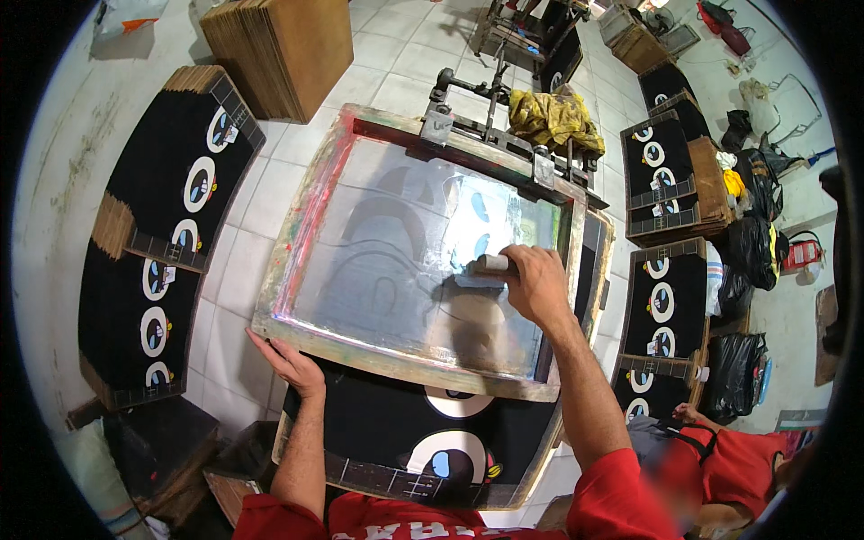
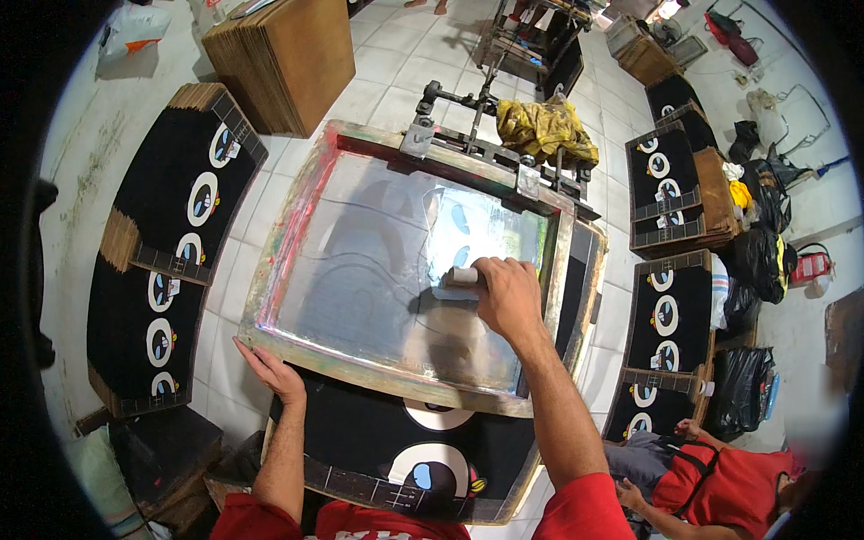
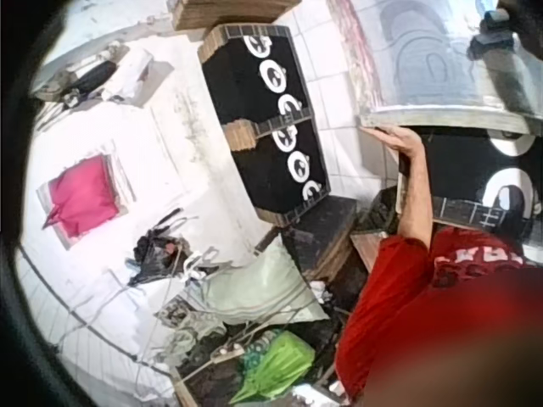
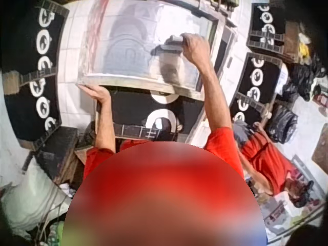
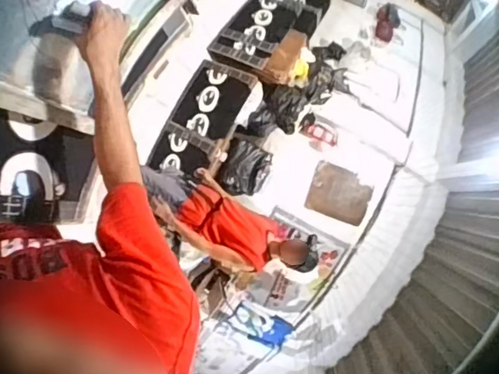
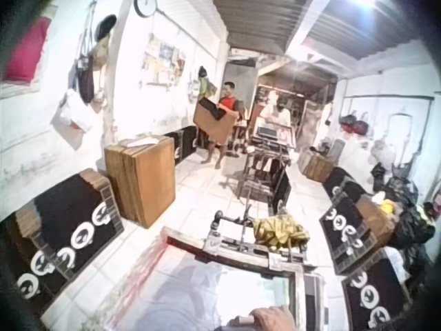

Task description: The person performs screen printing on black fabric using a squeegee and a screen frame. They repeatedly lower the screen, pull the squeegee across the mesh to transfer ink, and lift the screen to reveal the printed design.

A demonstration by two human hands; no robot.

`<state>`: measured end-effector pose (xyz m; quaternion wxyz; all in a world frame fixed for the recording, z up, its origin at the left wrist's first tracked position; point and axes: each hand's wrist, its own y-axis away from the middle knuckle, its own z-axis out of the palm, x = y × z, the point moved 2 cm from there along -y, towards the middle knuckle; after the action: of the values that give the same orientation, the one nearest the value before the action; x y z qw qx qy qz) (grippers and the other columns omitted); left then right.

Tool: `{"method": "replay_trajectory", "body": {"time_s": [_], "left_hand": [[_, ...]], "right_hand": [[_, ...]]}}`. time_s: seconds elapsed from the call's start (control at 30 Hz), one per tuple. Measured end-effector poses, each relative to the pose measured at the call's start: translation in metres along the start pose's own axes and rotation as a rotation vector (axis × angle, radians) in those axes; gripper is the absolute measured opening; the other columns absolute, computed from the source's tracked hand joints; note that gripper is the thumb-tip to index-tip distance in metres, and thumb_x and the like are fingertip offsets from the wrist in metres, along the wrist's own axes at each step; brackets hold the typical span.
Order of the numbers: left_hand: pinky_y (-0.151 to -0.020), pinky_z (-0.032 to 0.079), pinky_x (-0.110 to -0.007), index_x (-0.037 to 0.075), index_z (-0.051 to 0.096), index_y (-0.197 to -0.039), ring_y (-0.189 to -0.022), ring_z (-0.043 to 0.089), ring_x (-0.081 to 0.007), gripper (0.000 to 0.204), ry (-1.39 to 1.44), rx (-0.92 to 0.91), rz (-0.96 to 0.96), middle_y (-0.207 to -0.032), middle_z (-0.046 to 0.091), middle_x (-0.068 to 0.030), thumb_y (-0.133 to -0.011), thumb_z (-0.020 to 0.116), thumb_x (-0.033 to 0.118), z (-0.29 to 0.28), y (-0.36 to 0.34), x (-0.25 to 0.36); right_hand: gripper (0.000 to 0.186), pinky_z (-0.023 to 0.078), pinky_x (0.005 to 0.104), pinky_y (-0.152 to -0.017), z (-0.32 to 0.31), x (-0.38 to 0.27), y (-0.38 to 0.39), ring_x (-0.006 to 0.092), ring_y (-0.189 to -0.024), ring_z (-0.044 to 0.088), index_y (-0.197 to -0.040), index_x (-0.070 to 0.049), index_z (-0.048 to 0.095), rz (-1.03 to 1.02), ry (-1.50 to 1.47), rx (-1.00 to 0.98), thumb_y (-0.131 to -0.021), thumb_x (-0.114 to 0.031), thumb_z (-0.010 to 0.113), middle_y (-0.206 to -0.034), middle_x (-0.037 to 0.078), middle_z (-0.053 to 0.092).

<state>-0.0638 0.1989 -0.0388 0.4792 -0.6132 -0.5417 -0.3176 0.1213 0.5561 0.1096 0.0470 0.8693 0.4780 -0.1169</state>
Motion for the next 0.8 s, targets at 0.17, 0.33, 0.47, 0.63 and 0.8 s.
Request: {"method": "replay_trajectory", "body": {"time_s": [0.17,0.33,0.47,0.63,0.8], "left_hand": [[-0.125,0.026,-0.044,-0.010,0.018,-0.160,-0.153,0.029,-0.0397,0.059,0.019,-0.009,-0.021,-0.165,0.023,-0.0330,-0.113,0.034,0.022,0.002,-0.001,0.003],[-0.125,0.025,-0.044,-0.011,0.018,-0.160,-0.153,0.029,-0.0401,0.059,-0.017,-0.002,-0.005,-0.165,0.023,-0.0338,-0.112,0.034,0.021,0.002,0.000,0.003],[-0.125,0.026,-0.044,-0.011,0.018,-0.160,-0.153,0.029,-0.0407,0.059,-0.022,-0.006,-0.033,-0.164,0.023,-0.0343,-0.112,0.034,0.021,0.002,0.000,0.003],[-0.125,0.027,-0.044,-0.011,0.019,-0.159,-0.153,0.031,-0.0412,0.059,-0.035,0.001,-0.025,-0.164,0.025,-0.0345,-0.112,0.035,0.021,0.002,0.000,0.004],[-0.124,0.028,-0.044,-0.010,0.022,-0.159,-0.152,0.031,-0.0416,0.058,0.020,0.012,0.006,-0.163,0.027,-0.0348,-0.112,0.035,0.022,0.001,0.001,0.001]], "right_hand": [[0.032,0.045,0.0461,-0.093,0.011,0.014,-0.017,0.0315,-0.102,0.067,-0.112,-0.009,0.069,-0.009,0.049,-0.093,-0.081,-0.007,0.073,-0.104,0.011,0.074],[0.048,0.049,0.0506,-0.089,0.019,0.053,-0.112,0.0335,-0.105,0.070,-0.122,-0.011,0.067,-0.059,0.121,0.005,-0.077,-0.023,0.083,-0.110,0.012,0.075],[0.048,0.053,0.0519,-0.092,0.019,0.072,-0.173,0.0368,-0.108,0.070,-0.125,-0.010,0.067,0.059,0.100,-0.066,-0.082,-0.026,0.080,-0.110,0.016,0.075],[0.034,0.054,0.0487,-0.086,0.032,0.052,-0.124,0.0358,-0.098,0.070,-0.110,-0.011,0.073,-0.008,-0.042,0.206,-0.077,-0.016,0.079,-0.105,0.013,0.074],[0.040,0.048,0.0456,-0.089,0.051,0.004,-0.005,0.0348,-0.102,0.060,-0.113,-0.010,0.071,0.012,-0.060,0.402,-0.076,0.004,0.070,-0.106,0.010,0.070]]}}
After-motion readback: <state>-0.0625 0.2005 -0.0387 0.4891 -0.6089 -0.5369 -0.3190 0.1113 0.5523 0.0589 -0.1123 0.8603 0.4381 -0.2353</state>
